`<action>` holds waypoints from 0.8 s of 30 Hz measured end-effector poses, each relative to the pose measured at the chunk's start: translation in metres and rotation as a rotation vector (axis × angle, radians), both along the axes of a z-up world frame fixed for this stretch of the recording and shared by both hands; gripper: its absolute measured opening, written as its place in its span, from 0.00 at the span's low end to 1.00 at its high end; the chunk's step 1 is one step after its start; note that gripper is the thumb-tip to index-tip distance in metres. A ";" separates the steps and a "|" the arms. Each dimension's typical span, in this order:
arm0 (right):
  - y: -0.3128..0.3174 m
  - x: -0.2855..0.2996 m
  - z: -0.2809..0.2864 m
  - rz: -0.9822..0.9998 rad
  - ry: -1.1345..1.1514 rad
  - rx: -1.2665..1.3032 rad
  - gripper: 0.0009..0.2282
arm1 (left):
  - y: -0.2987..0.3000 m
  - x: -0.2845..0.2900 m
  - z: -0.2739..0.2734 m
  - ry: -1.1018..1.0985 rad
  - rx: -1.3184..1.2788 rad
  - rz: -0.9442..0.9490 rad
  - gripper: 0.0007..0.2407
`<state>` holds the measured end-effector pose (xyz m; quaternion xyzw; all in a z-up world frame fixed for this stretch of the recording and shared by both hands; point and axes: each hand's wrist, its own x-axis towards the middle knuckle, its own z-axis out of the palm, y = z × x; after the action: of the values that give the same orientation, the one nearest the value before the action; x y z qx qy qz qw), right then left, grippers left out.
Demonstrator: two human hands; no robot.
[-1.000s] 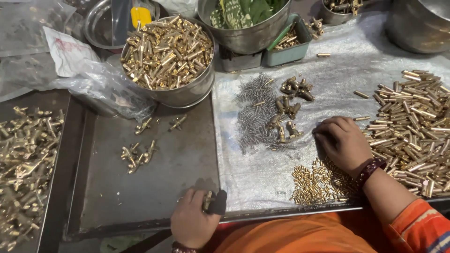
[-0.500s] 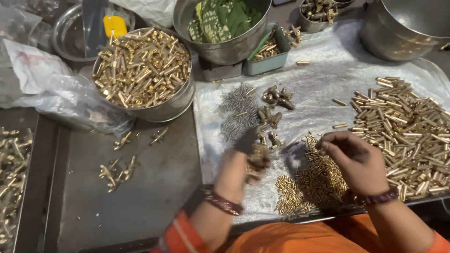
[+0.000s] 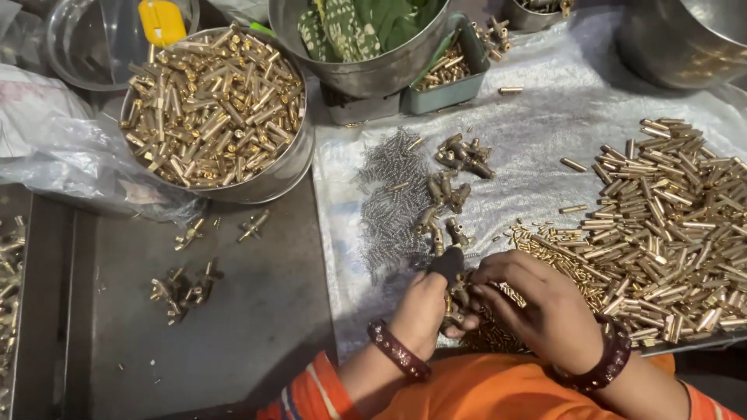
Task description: Assembling small brass mechanical components at a workstation.
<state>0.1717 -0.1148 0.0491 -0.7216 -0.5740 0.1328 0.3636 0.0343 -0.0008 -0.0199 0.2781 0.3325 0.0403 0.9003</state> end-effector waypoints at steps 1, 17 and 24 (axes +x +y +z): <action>0.002 -0.001 0.001 0.002 0.001 -0.002 0.08 | 0.001 -0.001 0.002 0.001 -0.002 0.002 0.17; 0.013 0.024 -0.029 0.144 0.195 -0.122 0.07 | 0.030 -0.066 -0.013 0.400 0.523 -0.033 0.11; 0.034 0.017 -0.035 -0.014 -0.253 -0.097 0.16 | 0.117 -0.212 -0.018 0.990 1.783 0.239 0.15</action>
<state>0.1888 -0.0805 0.0142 -0.7533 -0.6033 0.0658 0.2536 -0.1781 0.1158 -0.0378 0.7962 0.5412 0.2430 0.1184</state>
